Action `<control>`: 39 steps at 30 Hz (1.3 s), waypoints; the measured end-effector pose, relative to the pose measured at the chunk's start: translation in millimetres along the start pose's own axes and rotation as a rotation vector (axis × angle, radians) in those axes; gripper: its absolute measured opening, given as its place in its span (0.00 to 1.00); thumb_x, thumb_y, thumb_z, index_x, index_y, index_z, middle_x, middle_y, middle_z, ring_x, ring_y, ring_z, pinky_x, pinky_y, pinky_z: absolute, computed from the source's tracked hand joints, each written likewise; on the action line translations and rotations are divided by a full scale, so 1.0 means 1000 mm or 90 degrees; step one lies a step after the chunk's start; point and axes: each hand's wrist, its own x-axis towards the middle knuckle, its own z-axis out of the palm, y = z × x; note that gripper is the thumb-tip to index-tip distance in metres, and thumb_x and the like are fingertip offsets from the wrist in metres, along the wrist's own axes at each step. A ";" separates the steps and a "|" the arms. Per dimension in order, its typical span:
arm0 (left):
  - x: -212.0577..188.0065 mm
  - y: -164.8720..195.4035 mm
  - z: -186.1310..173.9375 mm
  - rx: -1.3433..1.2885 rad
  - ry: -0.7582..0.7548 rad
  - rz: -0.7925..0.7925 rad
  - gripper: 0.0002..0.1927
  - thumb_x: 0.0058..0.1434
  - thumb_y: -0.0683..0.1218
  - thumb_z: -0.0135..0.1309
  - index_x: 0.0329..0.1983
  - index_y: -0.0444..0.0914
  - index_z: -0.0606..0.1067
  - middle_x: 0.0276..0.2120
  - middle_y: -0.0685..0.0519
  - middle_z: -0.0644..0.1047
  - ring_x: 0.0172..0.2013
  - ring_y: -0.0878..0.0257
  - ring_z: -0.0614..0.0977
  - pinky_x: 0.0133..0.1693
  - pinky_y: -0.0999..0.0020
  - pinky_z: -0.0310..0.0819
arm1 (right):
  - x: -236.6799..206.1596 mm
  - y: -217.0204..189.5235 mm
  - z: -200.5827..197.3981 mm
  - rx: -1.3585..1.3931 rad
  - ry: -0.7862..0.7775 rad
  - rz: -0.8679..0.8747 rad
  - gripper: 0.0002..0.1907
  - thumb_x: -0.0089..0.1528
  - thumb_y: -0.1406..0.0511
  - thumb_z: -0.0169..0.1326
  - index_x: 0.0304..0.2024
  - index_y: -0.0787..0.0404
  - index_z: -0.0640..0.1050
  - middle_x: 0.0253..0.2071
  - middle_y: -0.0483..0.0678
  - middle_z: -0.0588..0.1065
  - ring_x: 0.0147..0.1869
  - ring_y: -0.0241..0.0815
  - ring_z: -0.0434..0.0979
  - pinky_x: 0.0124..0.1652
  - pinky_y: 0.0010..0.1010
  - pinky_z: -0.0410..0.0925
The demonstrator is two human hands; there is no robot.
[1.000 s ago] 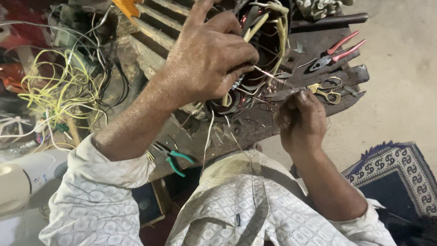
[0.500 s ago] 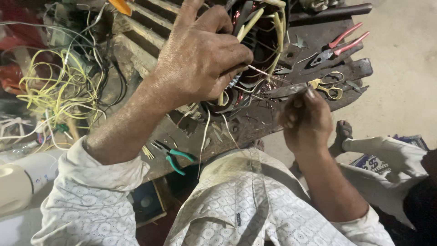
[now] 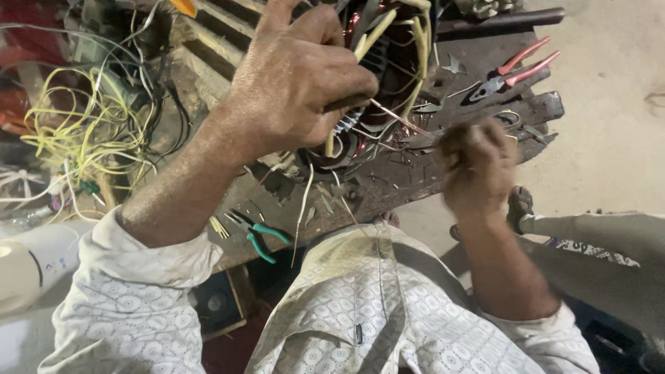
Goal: The person repairs an electrical motor by stripping wire insulation, twisting copper strands, and connecting wires to the motor's internal components. They use pliers and scissors to cut and strip wires, and a small container to apply a substance to the connections.
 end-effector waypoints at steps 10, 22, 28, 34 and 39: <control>0.004 0.006 -0.006 0.027 0.001 0.016 0.09 0.63 0.50 0.68 0.46 0.48 0.84 0.38 0.66 0.81 0.50 0.64 0.75 0.68 0.46 0.55 | 0.067 -0.032 0.023 -0.949 -0.459 -0.660 0.12 0.70 0.57 0.62 0.40 0.57 0.78 0.34 0.44 0.76 0.36 0.37 0.75 0.38 0.34 0.68; 0.005 0.000 -0.004 -0.020 0.036 0.019 0.09 0.66 0.53 0.66 0.45 0.46 0.83 0.37 0.64 0.81 0.48 0.61 0.75 0.61 0.48 0.59 | -0.011 0.039 -0.002 0.019 -0.221 0.224 0.16 0.65 0.56 0.60 0.39 0.63 0.75 0.29 0.44 0.73 0.28 0.29 0.67 0.27 0.22 0.61; 0.010 0.008 -0.013 -0.050 0.041 0.030 0.07 0.69 0.51 0.66 0.44 0.46 0.83 0.36 0.63 0.81 0.47 0.61 0.75 0.64 0.49 0.60 | 0.008 0.046 0.051 0.235 -0.074 0.317 0.15 0.71 0.57 0.52 0.36 0.62 0.72 0.24 0.47 0.69 0.22 0.35 0.62 0.27 0.28 0.58; 0.006 0.004 -0.004 -0.006 0.006 -0.015 0.08 0.69 0.54 0.65 0.45 0.47 0.83 0.38 0.64 0.81 0.51 0.62 0.75 0.66 0.51 0.58 | -0.006 0.006 -0.004 0.099 0.046 0.125 0.08 0.72 0.66 0.50 0.37 0.63 0.73 0.29 0.49 0.73 0.24 0.37 0.69 0.25 0.26 0.66; 0.002 0.002 -0.001 0.055 0.001 -0.001 0.09 0.67 0.54 0.65 0.45 0.48 0.83 0.39 0.66 0.81 0.52 0.62 0.75 0.62 0.47 0.57 | -0.005 -0.035 -0.006 -0.285 -0.018 0.019 0.05 0.74 0.72 0.52 0.50 0.70 0.77 0.38 0.51 0.76 0.38 0.37 0.78 0.40 0.25 0.72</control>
